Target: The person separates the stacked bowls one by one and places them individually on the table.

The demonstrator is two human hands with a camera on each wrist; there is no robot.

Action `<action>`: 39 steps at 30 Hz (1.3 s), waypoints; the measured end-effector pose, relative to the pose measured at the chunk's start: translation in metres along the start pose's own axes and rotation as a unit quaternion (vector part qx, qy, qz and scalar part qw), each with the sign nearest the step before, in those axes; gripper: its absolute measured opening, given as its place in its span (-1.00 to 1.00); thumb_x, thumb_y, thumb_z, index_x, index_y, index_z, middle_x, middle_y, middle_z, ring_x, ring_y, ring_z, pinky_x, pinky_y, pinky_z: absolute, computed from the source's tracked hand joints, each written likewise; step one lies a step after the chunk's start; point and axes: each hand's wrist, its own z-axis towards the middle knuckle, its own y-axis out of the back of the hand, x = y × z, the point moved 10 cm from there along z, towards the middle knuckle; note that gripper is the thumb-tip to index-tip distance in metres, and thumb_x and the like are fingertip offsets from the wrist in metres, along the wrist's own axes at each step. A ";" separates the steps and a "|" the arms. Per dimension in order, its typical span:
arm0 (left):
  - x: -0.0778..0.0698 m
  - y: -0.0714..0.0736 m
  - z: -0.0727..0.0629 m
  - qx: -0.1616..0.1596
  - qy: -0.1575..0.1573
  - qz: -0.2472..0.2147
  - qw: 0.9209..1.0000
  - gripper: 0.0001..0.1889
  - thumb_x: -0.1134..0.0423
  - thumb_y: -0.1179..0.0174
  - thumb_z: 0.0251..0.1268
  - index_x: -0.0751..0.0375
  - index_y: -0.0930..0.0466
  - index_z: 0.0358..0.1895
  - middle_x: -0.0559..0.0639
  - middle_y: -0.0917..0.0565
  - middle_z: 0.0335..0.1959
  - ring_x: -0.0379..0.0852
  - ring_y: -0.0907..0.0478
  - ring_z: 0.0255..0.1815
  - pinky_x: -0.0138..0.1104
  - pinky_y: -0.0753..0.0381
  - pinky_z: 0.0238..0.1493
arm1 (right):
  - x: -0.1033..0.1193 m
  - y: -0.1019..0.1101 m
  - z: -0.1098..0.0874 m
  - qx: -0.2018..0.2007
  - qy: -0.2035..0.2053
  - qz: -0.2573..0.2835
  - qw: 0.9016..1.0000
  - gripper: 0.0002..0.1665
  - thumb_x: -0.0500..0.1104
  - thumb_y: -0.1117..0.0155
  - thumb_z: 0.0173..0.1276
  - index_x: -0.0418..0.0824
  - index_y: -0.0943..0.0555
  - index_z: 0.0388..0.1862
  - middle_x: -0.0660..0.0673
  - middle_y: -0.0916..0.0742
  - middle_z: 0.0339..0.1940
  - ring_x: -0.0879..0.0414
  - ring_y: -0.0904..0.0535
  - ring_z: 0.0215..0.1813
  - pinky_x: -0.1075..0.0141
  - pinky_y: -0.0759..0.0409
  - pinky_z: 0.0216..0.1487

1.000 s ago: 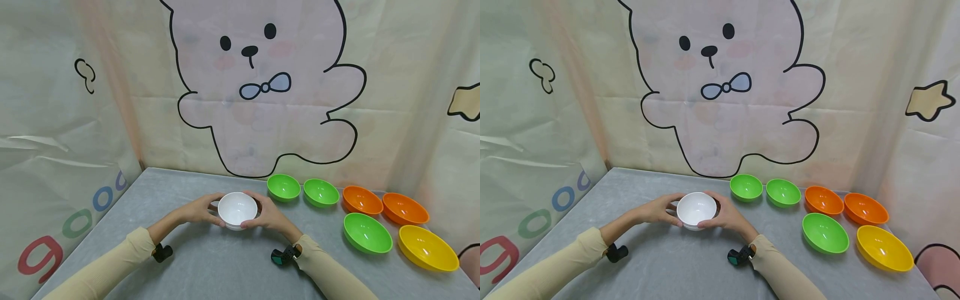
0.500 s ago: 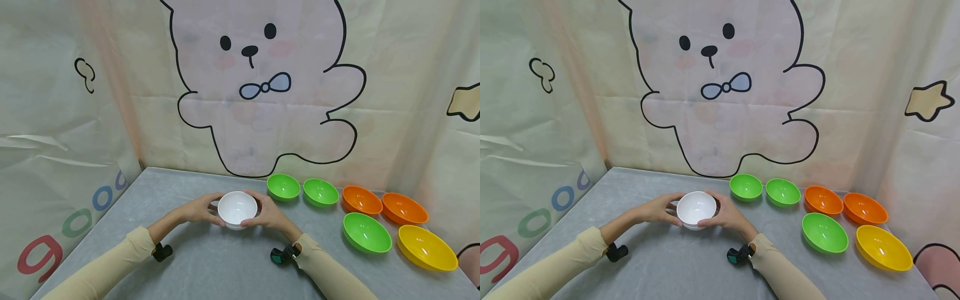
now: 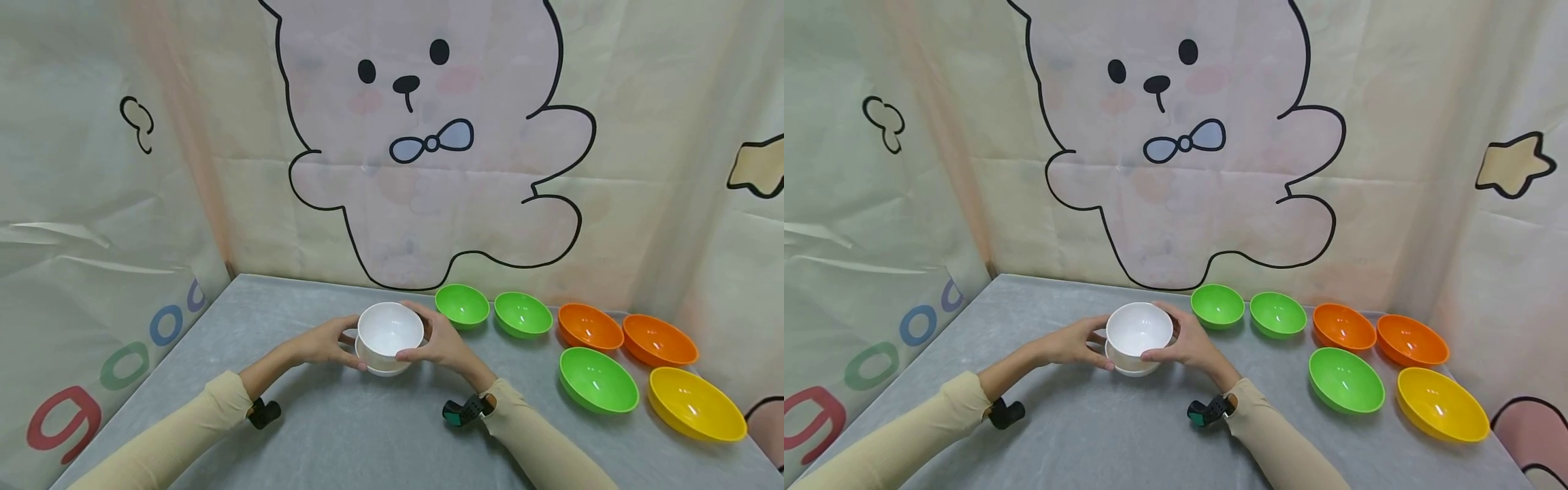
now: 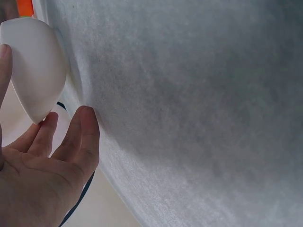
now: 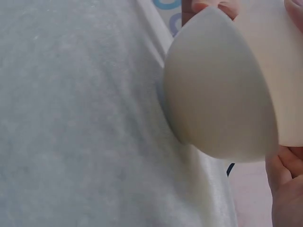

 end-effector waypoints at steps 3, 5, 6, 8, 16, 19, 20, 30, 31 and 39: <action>0.000 0.000 0.000 0.002 -0.001 0.001 1.000 -0.13 0.30 -0.54 0.15 0.34 -0.25 0.49 0.23 -0.40 0.40 0.36 -0.47 0.28 -0.02 -0.56 0.20 | 0.004 0.004 0.000 -0.006 0.001 0.003 1.000 0.01 -0.36 -0.68 0.01 -0.40 -0.39 0.44 -0.29 -0.54 0.33 -0.18 -0.52 0.24 0.15 -0.55 0.23; 0.000 0.000 0.000 0.001 0.000 0.003 1.000 -0.12 0.30 -0.54 0.15 0.35 -0.23 0.50 0.24 -0.38 0.42 0.37 -0.46 0.28 -0.02 -0.55 0.20 | 0.007 0.007 -0.001 -0.011 0.002 0.004 1.000 0.01 -0.35 -0.68 0.01 -0.39 -0.39 0.45 -0.28 -0.53 0.34 -0.16 -0.52 0.24 0.15 -0.54 0.24; 0.000 0.000 0.000 0.001 0.000 0.004 1.000 -0.11 0.30 -0.54 0.15 0.36 -0.23 0.50 0.25 -0.37 0.43 0.37 -0.46 0.28 -0.02 -0.55 0.21 | 0.007 0.009 -0.001 -0.014 0.001 0.004 1.000 0.01 -0.35 -0.68 0.01 -0.38 -0.39 0.45 -0.27 -0.53 0.35 -0.16 -0.52 0.25 0.15 -0.54 0.25; 0.001 0.000 0.000 0.000 0.001 0.007 1.000 -0.10 0.29 -0.54 0.16 0.38 -0.22 0.51 0.27 -0.35 0.45 0.37 -0.46 0.28 -0.01 -0.55 0.21 | 0.010 0.012 -0.001 -0.019 0.000 0.004 1.000 0.02 -0.31 -0.70 0.01 -0.37 -0.40 0.45 -0.25 -0.53 0.35 -0.15 -0.52 0.25 0.15 -0.54 0.25; 0.004 -0.001 -0.001 0.005 0.008 0.012 1.000 -0.10 0.29 -0.52 0.18 0.38 -0.19 0.53 0.25 -0.30 0.48 0.37 -0.48 0.26 -0.07 -0.62 0.12 | 0.013 0.024 -0.006 -0.035 0.005 0.022 0.999 0.07 -0.28 -0.71 0.00 -0.42 -0.35 0.46 -0.29 -0.51 0.35 -0.14 -0.52 0.25 0.18 -0.54 0.24; 0.004 -0.001 -0.001 0.007 0.006 0.011 1.000 -0.09 0.29 -0.52 0.18 0.37 -0.19 0.54 0.24 -0.30 0.48 0.35 -0.49 0.25 -0.10 -0.63 0.09 | 0.015 0.030 -0.011 -0.044 0.001 0.021 0.999 0.08 -0.31 -0.71 -0.01 -0.41 -0.34 0.48 -0.31 -0.50 0.36 -0.15 -0.51 0.27 0.19 -0.55 0.23; 0.004 -0.001 -0.001 0.007 0.004 0.012 1.000 -0.09 0.29 -0.52 0.17 0.37 -0.19 0.54 0.24 -0.31 0.48 0.35 -0.50 0.24 -0.09 -0.63 0.09 | 0.016 0.033 -0.013 -0.049 -0.004 0.019 0.999 0.09 -0.31 -0.71 -0.01 -0.41 -0.33 0.48 -0.31 -0.50 0.37 -0.14 -0.50 0.27 0.20 -0.55 0.23; 0.002 -0.001 -0.002 0.005 0.004 0.015 1.000 -0.11 0.29 -0.52 0.17 0.39 -0.21 0.52 0.24 -0.32 0.47 0.34 -0.50 0.23 -0.11 -0.64 0.08 | 0.014 0.051 -0.028 -0.067 -0.026 0.012 0.997 0.08 -0.32 -0.69 0.02 -0.37 -0.33 0.50 -0.29 -0.49 0.38 -0.12 -0.48 0.29 0.23 -0.55 0.22; 0.002 -0.001 -0.002 0.005 0.005 0.014 1.000 -0.10 0.29 -0.52 0.17 0.39 -0.21 0.52 0.24 -0.32 0.47 0.34 -0.50 0.24 -0.12 -0.64 0.07 | 0.013 0.052 -0.029 -0.067 -0.027 0.015 0.997 0.08 -0.34 -0.68 0.02 -0.39 -0.32 0.50 -0.31 -0.48 0.38 -0.12 -0.48 0.29 0.23 -0.55 0.22; 0.003 -0.001 -0.003 0.004 0.015 0.012 1.000 -0.10 0.28 -0.53 0.17 0.36 -0.21 0.53 0.23 -0.32 0.47 0.34 -0.49 0.25 -0.10 -0.65 0.04 | 0.012 0.063 -0.042 -0.086 -0.044 -0.004 0.995 0.09 -0.38 -0.67 0.00 -0.42 -0.31 0.50 -0.34 -0.48 0.38 -0.11 -0.48 0.29 0.28 -0.55 0.20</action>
